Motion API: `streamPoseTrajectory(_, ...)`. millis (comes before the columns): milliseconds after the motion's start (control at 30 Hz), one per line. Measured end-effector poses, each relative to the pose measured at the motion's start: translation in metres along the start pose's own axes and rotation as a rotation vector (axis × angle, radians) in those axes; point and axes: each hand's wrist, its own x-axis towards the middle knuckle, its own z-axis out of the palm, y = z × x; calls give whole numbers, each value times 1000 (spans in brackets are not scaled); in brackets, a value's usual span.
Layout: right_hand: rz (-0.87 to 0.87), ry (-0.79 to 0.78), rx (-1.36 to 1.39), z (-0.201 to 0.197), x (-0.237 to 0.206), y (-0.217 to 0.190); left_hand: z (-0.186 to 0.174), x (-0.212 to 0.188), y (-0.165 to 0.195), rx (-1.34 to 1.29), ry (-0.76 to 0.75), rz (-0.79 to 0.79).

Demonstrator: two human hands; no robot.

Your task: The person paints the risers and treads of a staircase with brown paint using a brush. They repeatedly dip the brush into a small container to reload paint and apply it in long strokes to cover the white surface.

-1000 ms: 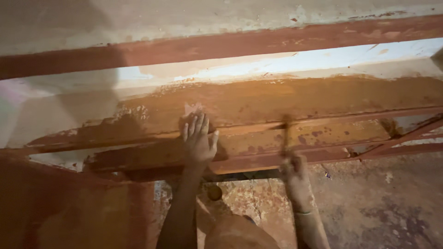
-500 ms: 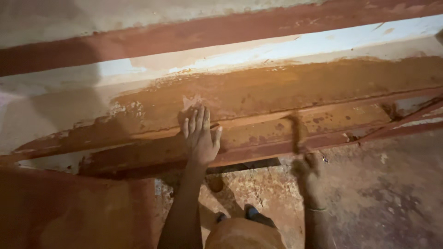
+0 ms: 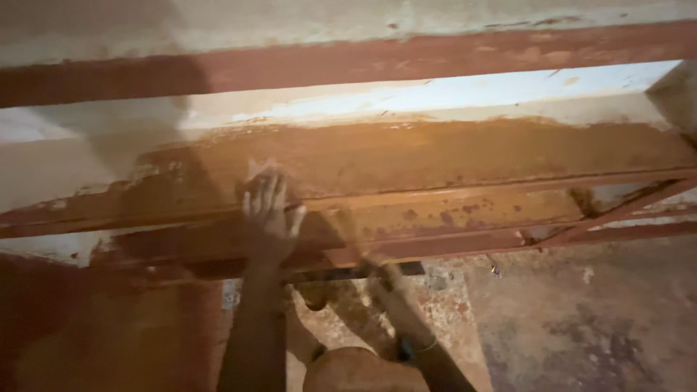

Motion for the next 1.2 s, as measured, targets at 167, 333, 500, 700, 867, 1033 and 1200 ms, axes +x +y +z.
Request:
streamPoseTrajectory(167,38,21,61,-64,15,-7,7,1,4,98,1,6)
streamPoseTrajectory(333,-81,153,67,-220,17,-25,11,-2,17,53,101,27)
streamPoseTrajectory(500,-310,477,153,-335,0,-52,45,15,75,31,117,-36)
streamPoseTrajectory(700,-321,683,144,-370,-4,-65,97,33,169,-132,163,165)
streamPoseTrajectory(867,-52,339,32,-290,18,-34,91,48,185,-173,-23,27)
streamPoseTrajectory(1033,234,-202,-23,-211,12,-23,87,51,187,-218,-24,9)
streamPoseTrajectory(1200,-50,-5,-60,-241,27,-39,87,47,188,-214,-56,-14)
